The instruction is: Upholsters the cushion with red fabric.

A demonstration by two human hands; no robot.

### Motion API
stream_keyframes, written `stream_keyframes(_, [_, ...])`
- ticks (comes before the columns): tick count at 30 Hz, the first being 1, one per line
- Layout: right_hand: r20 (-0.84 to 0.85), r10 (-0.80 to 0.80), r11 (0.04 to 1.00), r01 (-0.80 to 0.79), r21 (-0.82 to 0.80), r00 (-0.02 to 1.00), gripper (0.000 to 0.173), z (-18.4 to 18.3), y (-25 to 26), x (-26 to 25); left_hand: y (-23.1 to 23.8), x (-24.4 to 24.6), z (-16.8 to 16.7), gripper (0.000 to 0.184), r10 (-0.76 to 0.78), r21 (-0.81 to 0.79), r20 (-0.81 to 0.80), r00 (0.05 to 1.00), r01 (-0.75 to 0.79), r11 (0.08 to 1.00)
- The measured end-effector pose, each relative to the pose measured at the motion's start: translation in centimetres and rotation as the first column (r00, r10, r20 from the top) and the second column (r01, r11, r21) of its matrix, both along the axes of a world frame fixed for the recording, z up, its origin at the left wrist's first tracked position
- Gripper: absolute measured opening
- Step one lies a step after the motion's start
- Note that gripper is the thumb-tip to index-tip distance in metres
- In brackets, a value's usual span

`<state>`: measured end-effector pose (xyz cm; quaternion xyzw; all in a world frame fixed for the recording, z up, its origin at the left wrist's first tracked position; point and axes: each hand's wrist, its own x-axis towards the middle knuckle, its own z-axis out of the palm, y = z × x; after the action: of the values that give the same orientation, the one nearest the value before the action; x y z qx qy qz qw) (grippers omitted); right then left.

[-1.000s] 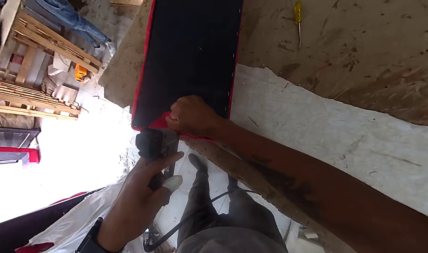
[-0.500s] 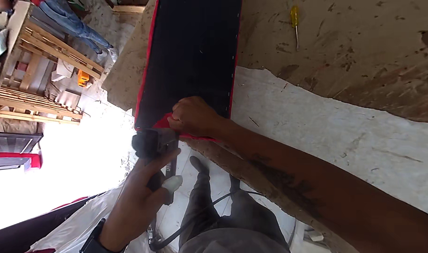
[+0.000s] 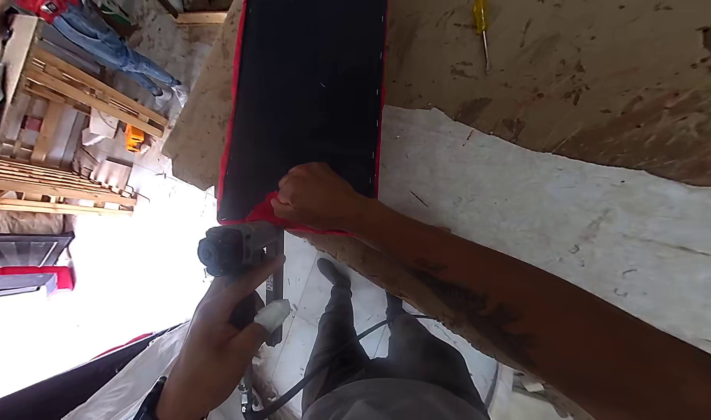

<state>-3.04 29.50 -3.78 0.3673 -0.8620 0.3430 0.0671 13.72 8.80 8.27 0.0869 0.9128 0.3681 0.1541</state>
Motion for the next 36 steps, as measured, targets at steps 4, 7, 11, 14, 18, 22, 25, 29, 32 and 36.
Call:
stream_keyframes(4, [0.01, 0.0, 1.0, 0.0, 0.01, 1.0, 0.047, 0.1, -0.1, 0.0, -0.1, -0.4, -0.1, 0.057, -0.007, -0.003, 0.027, 1.0, 0.007, 1.0])
stream_keyframes(7, [0.025, -0.003, 1.0, 0.002, 0.025, 1.0, 0.046, 0.3, -0.2, -0.1, 0.2, -0.8, 0.0, 0.059, -0.017, -0.029, 0.033, 0.999, 0.018, 0.999])
stream_keyframes(11, [0.027, -0.007, 0.999, 0.006, 0.035, 1.0, 0.047, 0.2, -0.2, 0.0, 0.5, -1.1, 0.2, 0.056, -0.02, -0.086, 0.024, 1.0, 0.022, 0.996])
stream_keyframes(14, [0.017, -0.002, 0.999, 0.001, 0.032, 1.0, 0.047, 0.1, -0.2, 0.0, 0.5, -1.2, 0.4, 0.057, -0.023, -0.1, 0.023, 0.999, 0.026, 0.995])
stream_keyframes(18, [0.012, 0.011, 1.0, -0.011, 0.01, 1.0, 0.046, 0.2, -0.1, -0.1, -0.8, -0.9, 1.4, 0.054, -0.015, -0.044, -0.008, 1.0, 0.014, 0.999])
stream_keyframes(22, [0.003, 0.01, 1.0, -0.01, 0.013, 1.0, 0.046, 0.1, -0.1, -0.1, -1.3, -0.5, 1.5, 0.054, 0.017, -0.033, -0.015, 1.0, -0.017, 0.999])
stream_keyframes(25, [0.012, 0.001, 1.0, -0.001, 0.009, 1.0, 0.046, 0.3, -0.2, -0.1, -0.8, -0.7, 0.8, 0.056, -0.008, -0.04, 0.002, 1.0, 0.008, 0.999])
stream_keyframes(29, [0.021, -0.008, 1.0, 0.008, 0.015, 1.0, 0.046, 0.2, -0.1, 0.0, -0.2, -0.7, 0.1, 0.055, -0.002, -0.036, 0.004, 1.0, 0.002, 0.999])
stream_keyframes(32, [0.024, -0.005, 1.0, 0.004, 0.026, 1.0, 0.046, 0.3, -0.1, 0.0, -0.2, -1.0, 0.2, 0.056, -0.003, -0.036, 0.026, 1.0, 0.004, 0.999])
stream_keyframes(36, [0.016, -0.002, 1.0, 0.001, 0.018, 1.0, 0.046, 0.1, -0.1, -0.1, -0.1, -1.4, 0.3, 0.054, -0.016, -0.079, 0.028, 0.999, 0.018, 0.997])
